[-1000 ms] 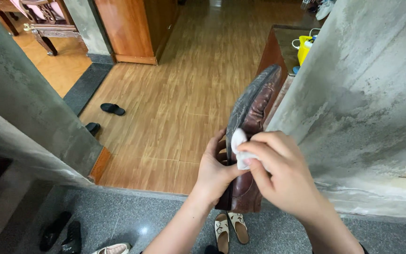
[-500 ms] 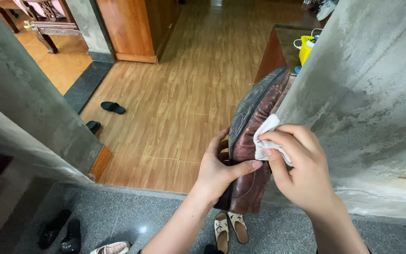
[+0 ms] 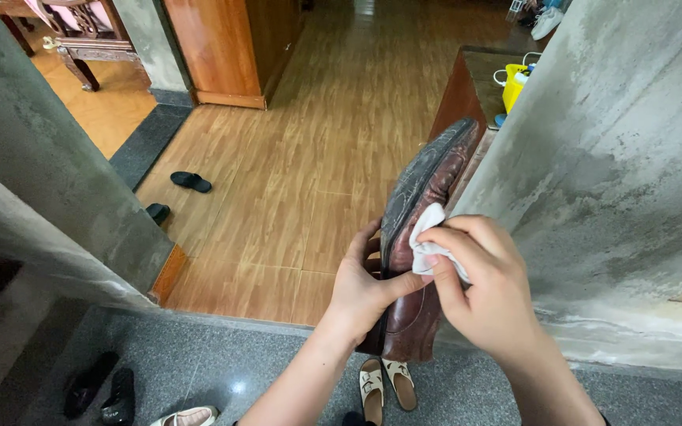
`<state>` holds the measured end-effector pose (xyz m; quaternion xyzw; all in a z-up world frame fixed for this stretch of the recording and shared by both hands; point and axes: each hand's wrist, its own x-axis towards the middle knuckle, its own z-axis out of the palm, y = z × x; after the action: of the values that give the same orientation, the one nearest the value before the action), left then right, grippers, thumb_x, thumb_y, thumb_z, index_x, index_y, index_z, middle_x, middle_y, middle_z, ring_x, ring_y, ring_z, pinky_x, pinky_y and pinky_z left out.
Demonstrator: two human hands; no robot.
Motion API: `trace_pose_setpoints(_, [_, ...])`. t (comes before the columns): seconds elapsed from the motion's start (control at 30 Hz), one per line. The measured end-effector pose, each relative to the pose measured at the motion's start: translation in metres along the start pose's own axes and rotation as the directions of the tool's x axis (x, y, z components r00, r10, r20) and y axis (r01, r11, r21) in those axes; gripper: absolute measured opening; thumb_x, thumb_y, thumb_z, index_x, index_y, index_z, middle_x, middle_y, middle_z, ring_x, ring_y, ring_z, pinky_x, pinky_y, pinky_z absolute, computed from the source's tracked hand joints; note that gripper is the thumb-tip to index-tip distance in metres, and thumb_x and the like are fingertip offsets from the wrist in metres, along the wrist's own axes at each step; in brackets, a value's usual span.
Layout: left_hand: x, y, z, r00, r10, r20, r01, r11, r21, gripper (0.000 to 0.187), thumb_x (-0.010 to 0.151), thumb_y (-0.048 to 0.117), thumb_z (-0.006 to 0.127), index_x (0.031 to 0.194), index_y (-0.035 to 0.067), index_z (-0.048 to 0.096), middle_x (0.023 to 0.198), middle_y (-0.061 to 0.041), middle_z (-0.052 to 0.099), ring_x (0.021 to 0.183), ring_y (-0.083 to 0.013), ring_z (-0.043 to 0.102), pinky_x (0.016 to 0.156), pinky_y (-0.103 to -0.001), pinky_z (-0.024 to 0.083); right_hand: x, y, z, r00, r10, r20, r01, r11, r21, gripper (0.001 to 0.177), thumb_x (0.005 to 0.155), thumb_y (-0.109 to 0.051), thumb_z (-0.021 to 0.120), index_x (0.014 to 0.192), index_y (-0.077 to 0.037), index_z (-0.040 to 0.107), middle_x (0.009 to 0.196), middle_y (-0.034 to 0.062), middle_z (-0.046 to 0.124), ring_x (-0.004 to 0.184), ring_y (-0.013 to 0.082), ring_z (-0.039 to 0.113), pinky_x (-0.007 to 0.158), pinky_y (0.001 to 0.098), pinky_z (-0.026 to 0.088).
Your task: Cleaning a brown leather shoe with a white cloth
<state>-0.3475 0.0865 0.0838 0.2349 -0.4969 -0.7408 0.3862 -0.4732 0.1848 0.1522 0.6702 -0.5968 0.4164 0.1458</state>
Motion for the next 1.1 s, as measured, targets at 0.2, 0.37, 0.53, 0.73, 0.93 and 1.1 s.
trace_pose_setpoints(0.2, [0.007, -0.014, -0.009, 1.0, -0.027, -0.005, 0.027, 1.0, 0.011, 0.113, 0.059, 0.014, 0.093, 0.155, 0.002, 0.035, 0.13, -0.017, 0.067, 0.113, -0.0242, 0.069, 0.094, -0.037, 0.06, 0.001, -0.001, -0.005, 0.995, -0.028, 0.099, 0.015, 0.992, 0.126, 0.018, 0.089, -0.008, 0.069, 0.107, -0.007, 0.074, 0.107, 0.0103, 0.067, 0.096, 0.0283, 0.068, 0.085, 0.0366, 0.053])
trace_pose_setpoints(0.37, [-0.002, 0.001, -0.001, 0.997, -0.08, -0.014, 0.081, 0.997, 0.016, 0.114, 0.057, 0.017, 0.094, 0.152, -0.001, 0.034, 0.131, -0.016, 0.065, 0.114, -0.0253, 0.069, 0.095, -0.039, 0.06, 0.011, 0.005, -0.018, 0.994, 0.087, -0.072, -0.079, 0.991, 0.11, 0.022, 0.094, -0.007, 0.069, 0.115, -0.007, 0.073, 0.112, 0.01, 0.065, 0.099, 0.0247, 0.068, 0.087, 0.0333, 0.053])
trace_pose_setpoints(0.53, [-0.002, -0.003, 0.005, 0.999, -0.039, 0.017, 0.037, 0.996, 0.078, 0.112, 0.057, 0.02, 0.095, 0.151, -0.003, 0.038, 0.13, -0.017, 0.066, 0.113, -0.0254, 0.07, 0.096, -0.038, 0.06, 0.017, -0.002, -0.011, 0.994, 0.011, -0.106, -0.009, 1.0, 0.015, 0.024, 0.095, -0.007, 0.072, 0.119, -0.007, 0.073, 0.114, 0.013, 0.063, 0.1, 0.0261, 0.067, 0.087, 0.0339, 0.053])
trace_pose_setpoints(0.73, [0.012, -0.034, -0.009, 0.996, -0.04, -0.084, 0.053, 0.986, 0.156, 0.111, 0.057, 0.026, 0.092, 0.153, 0.003, 0.039, 0.125, -0.015, 0.068, 0.106, -0.0227, 0.071, 0.088, -0.035, 0.061, -0.002, -0.013, 0.013, 0.996, -0.08, -0.028, 0.077, 0.992, -0.1, 0.032, 0.086, -0.002, 0.07, 0.117, -0.007, 0.074, 0.108, 0.0129, 0.063, 0.098, 0.0311, 0.063, 0.085, 0.0426, 0.051])
trace_pose_setpoints(0.93, [0.009, -0.017, -0.005, 0.997, 0.024, -0.079, -0.004, 0.97, 0.243, 0.109, 0.061, 0.022, 0.093, 0.153, 0.002, 0.038, 0.123, -0.015, 0.071, 0.105, -0.0217, 0.071, 0.088, -0.033, 0.061, 0.003, 0.0, 0.01, 0.994, -0.11, 0.012, 0.11, 0.988, -0.107, 0.027, 0.081, -0.003, 0.072, 0.107, -0.011, 0.076, 0.104, 0.0099, 0.064, 0.095, 0.0301, 0.063, 0.082, 0.0435, 0.05])
trace_pose_setpoints(1.1, [0.006, -0.011, -0.001, 0.994, -0.001, -0.105, 0.02, 0.983, 0.181, 0.112, 0.059, 0.021, 0.094, 0.151, 0.002, 0.034, 0.123, -0.013, 0.068, 0.106, -0.0225, 0.071, 0.087, -0.035, 0.062, 0.015, 0.001, 0.004, 0.997, -0.053, -0.055, 0.047, 0.993, -0.109, 0.026, 0.089, -0.005, 0.071, 0.115, -0.009, 0.074, 0.108, 0.0114, 0.061, 0.099, 0.0318, 0.063, 0.087, 0.043, 0.05])
